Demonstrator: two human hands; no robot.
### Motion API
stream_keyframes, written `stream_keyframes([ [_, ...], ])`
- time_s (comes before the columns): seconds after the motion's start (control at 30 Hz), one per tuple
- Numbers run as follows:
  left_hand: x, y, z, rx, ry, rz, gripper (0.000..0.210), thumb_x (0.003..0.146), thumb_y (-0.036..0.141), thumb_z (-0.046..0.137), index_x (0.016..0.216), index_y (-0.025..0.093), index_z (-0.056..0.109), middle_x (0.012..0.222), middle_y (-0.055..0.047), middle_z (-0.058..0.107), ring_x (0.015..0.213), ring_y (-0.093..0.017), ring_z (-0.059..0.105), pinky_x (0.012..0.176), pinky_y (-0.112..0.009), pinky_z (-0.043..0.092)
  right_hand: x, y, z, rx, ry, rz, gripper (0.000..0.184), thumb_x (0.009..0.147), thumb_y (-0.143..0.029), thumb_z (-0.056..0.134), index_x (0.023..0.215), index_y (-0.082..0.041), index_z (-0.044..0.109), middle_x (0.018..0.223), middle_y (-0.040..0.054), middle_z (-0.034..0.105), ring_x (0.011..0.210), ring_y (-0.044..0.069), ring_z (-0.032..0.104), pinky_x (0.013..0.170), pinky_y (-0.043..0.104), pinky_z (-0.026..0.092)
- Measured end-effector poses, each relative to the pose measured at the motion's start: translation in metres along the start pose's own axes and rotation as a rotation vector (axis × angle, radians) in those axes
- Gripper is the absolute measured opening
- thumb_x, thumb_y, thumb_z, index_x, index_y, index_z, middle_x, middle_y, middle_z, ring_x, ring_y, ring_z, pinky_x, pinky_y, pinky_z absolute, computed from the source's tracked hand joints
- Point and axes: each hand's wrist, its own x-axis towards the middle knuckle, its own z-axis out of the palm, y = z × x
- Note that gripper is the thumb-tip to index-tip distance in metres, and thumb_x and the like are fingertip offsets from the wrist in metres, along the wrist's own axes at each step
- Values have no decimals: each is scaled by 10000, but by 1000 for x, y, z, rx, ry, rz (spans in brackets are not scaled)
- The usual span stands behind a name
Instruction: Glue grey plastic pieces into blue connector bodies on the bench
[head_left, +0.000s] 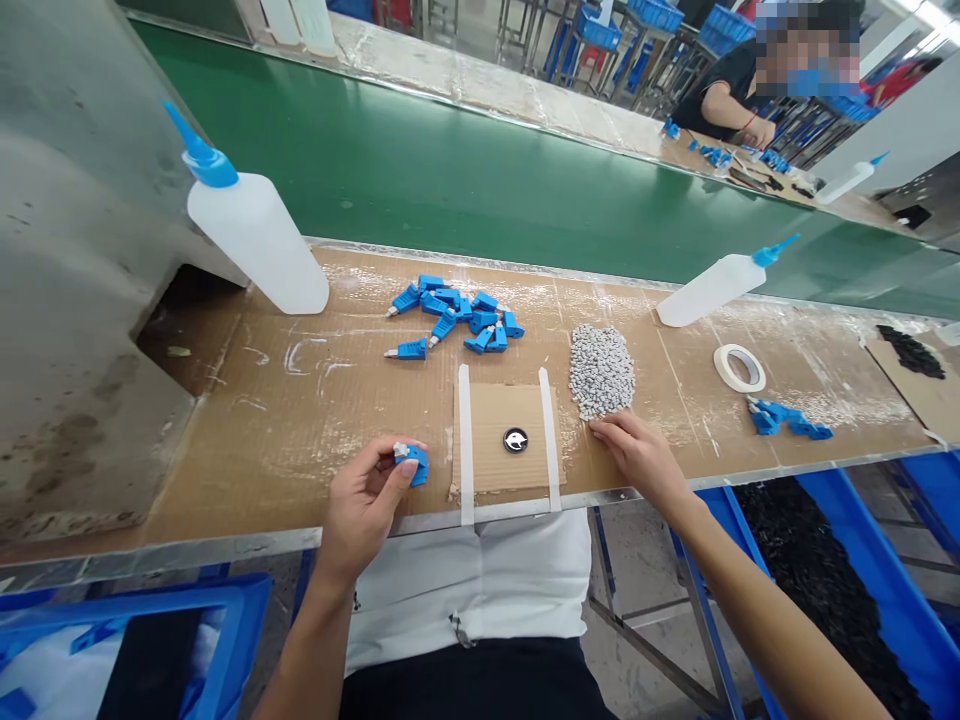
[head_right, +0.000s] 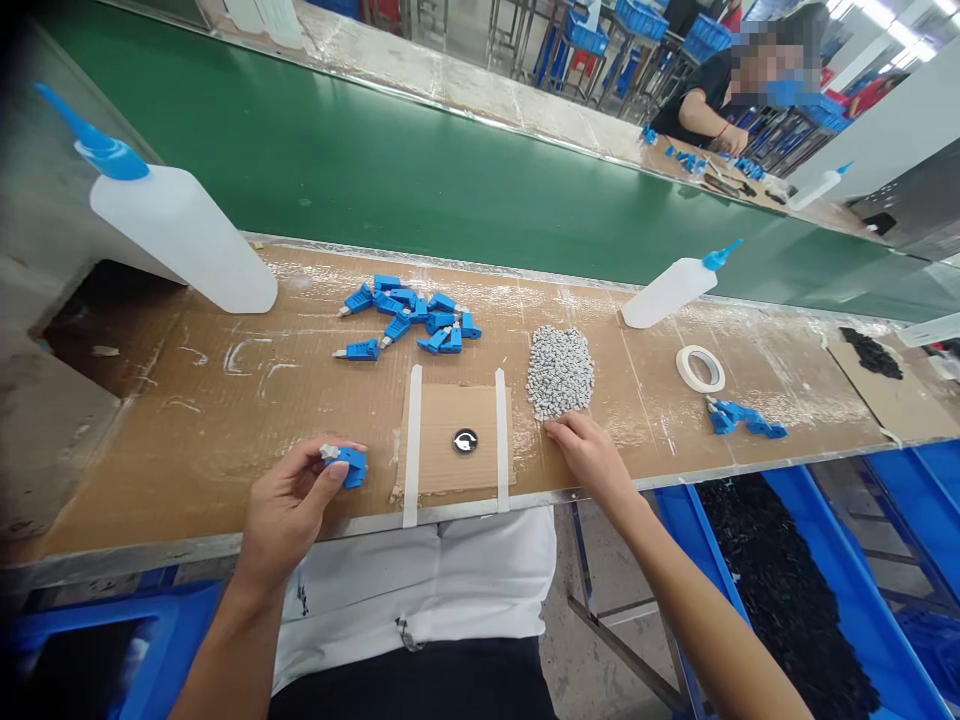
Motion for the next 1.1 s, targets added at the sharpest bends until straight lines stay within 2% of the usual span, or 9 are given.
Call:
stream_keyframes([
  [0.13,0,0,0,12,1,21,286,909,471,726,934,188,755,877,-56,777,765,-159,716,660,-227,598,4,-6,7,47,24,29,309,1073,-269,448,1069,-272,757,900,73,707,811,217,680,728,334,568],
  [0.23,0,0,0,19,-9,25,284,916,467,717,940,187,757,865,-54,775,742,-156,708,653,-232,595,8,-4,2,127,-12,99,291,1073,-312,444,1087,-269,732,932,75,721,853,234,699,753,351,579],
  [0.37,0,0,0,17,-10,24,277,915,457,721,950,185,756,867,-53,776,746,-156,708,668,-232,591,17,2,-11,159,-160,103,227,1045,-284,465,984,-246,681,931,72,734,850,234,700,754,347,567],
  [0.53,0,-1,0,5,-8,20,270,909,453,731,934,186,756,865,-49,771,763,-153,703,684,-223,585,37,1,-20,19,-370,40,199,1015,-208,473,902,-235,635,886,59,693,763,207,658,695,304,503],
  [0.73,-1,2,1,-33,-15,0,266,910,449,729,932,184,749,848,-44,753,737,-148,693,649,-218,587,40,-2,-30,-60,-500,13,200,993,-172,499,816,-244,561,807,38,640,724,199,615,685,301,474],
  [0.83,-1,2,1,-29,-20,-1,241,911,425,729,936,186,747,832,-39,751,737,-147,700,650,-216,592,30,2,-31,-7,-477,-31,206,1015,-210,472,822,-251,532,800,37,627,709,202,605,668,311,485],
  [0.97,-1,1,2,-32,-24,-5,237,903,417,732,941,183,740,838,-46,751,747,-157,711,657,-228,604,12,5,-27,42,-383,-99,231,1048,-252,421,832,-254,503,790,42,612,686,197,594,637,315,486],
  [1.1,-1,2,2,-28,-26,-15,243,898,417,729,936,176,732,810,-42,731,720,-156,695,645,-234,602,-2,3,-20,51,-294,-107,274,1081,-301,389,831,-257,493,771,41,606,675,194,595,630,310,482],
])
